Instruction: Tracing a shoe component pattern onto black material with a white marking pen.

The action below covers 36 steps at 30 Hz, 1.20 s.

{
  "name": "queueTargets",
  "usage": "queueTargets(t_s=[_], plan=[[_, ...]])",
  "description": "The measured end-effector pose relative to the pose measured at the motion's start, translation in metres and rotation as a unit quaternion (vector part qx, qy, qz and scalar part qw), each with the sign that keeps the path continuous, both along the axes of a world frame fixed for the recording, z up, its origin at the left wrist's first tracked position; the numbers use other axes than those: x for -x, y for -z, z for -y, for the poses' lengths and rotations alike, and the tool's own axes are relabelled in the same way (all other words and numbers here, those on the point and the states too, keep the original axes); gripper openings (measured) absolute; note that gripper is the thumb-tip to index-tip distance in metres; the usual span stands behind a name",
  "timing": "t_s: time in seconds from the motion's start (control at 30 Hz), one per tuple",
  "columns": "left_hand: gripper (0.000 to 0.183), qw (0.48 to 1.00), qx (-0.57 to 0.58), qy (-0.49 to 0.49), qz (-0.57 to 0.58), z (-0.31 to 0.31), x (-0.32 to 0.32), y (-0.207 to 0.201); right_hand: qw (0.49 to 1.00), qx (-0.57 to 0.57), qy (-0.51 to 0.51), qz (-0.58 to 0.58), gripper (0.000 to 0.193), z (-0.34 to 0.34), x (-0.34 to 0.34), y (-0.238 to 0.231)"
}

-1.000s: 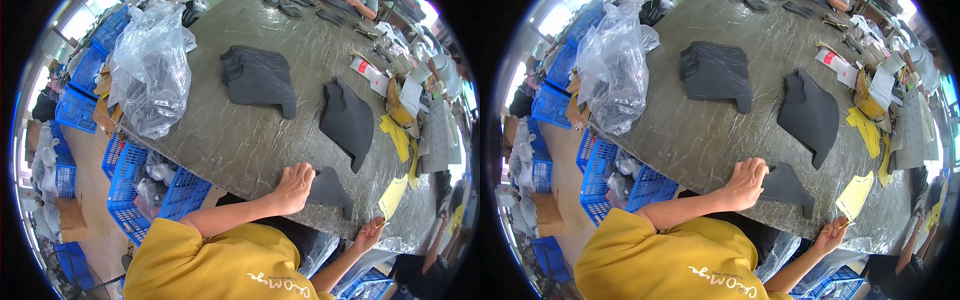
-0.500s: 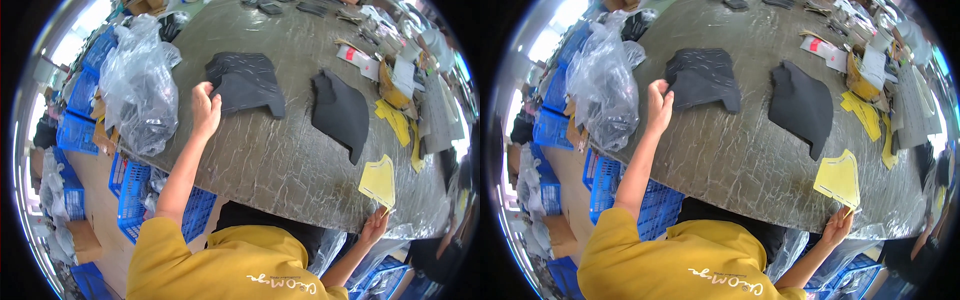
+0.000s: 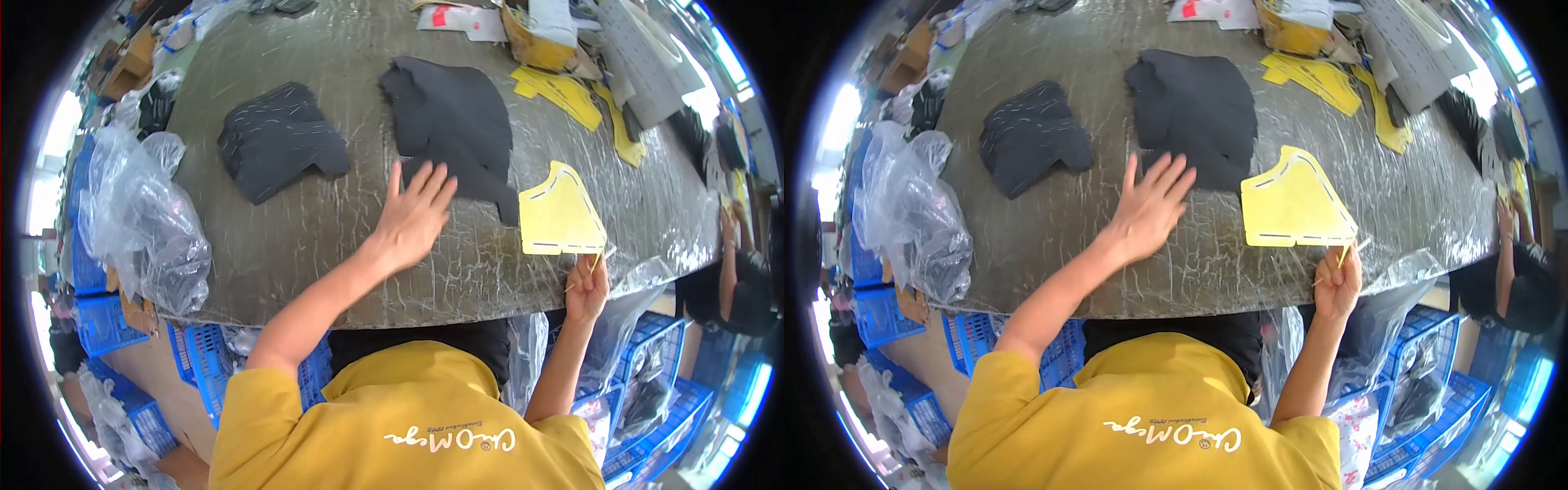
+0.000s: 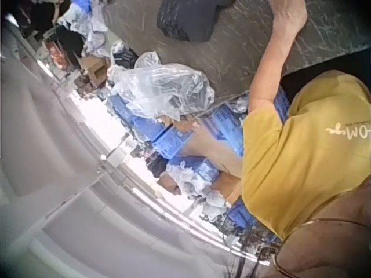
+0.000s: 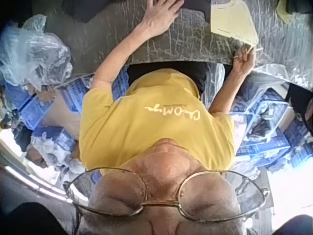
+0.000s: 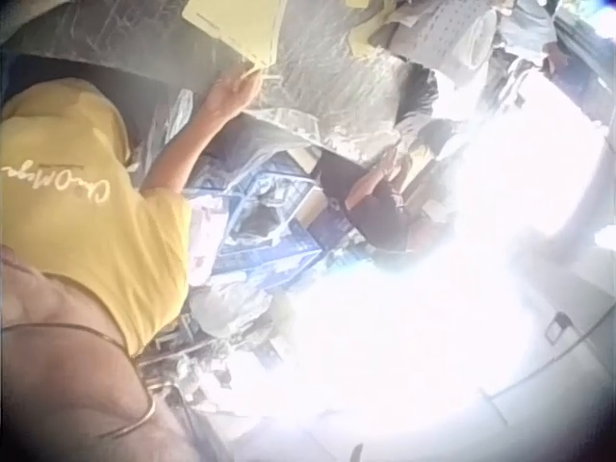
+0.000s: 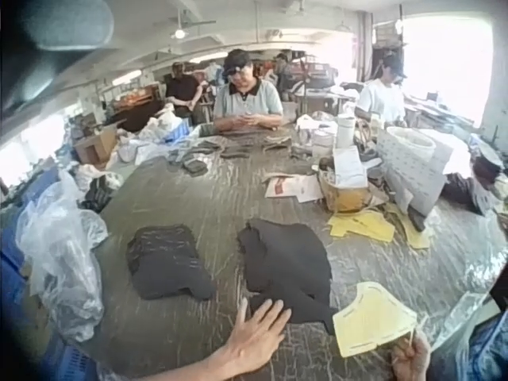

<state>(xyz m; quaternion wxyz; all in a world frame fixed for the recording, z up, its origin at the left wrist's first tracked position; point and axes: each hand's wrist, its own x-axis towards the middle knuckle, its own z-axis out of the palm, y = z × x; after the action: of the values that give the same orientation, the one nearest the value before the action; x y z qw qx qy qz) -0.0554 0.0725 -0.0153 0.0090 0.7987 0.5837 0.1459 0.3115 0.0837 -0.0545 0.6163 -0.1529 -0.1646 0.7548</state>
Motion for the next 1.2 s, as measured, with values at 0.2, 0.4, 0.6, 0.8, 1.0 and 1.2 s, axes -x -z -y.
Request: queueTargets(t_s=[0.2, 0.4, 0.6, 0.8, 1.0, 1.2], plan=[[0.06, 0.975, 0.048, 0.009, 0.217, 0.101, -0.037, -0.01, 0.972, 0.055, 0.038, 0.225, 0.031, 0.002, 0.024, -0.027], [0.039, 0.875, 0.005, -0.1, 0.473, 0.101, -0.007, -0.016, 0.846, 0.03, 0.044, 0.53, 0.02, 0.034, 0.07, -0.054], [0.054, 0.97, 0.082, 0.028, 0.227, 0.107, -0.022, -0.018, 0.664, -0.058, 0.035, 0.744, 0.027, 0.055, 0.085, -0.055], [0.054, 0.981, 0.085, 0.005, 0.176, 0.107, -0.02, -0.004, 0.621, -0.119, 0.011, 0.775, 0.025, 0.05, 0.086, -0.064], [0.052, 0.984, 0.068, 0.023, 0.163, 0.103, -0.025, -0.01, 0.643, -0.106, 0.019, 0.758, 0.025, 0.051, 0.083, -0.063], [0.052, 0.989, 0.061, 0.034, 0.131, 0.104, -0.026, -0.007, 0.602, -0.111, -0.001, 0.791, 0.031, 0.057, 0.082, -0.07]])
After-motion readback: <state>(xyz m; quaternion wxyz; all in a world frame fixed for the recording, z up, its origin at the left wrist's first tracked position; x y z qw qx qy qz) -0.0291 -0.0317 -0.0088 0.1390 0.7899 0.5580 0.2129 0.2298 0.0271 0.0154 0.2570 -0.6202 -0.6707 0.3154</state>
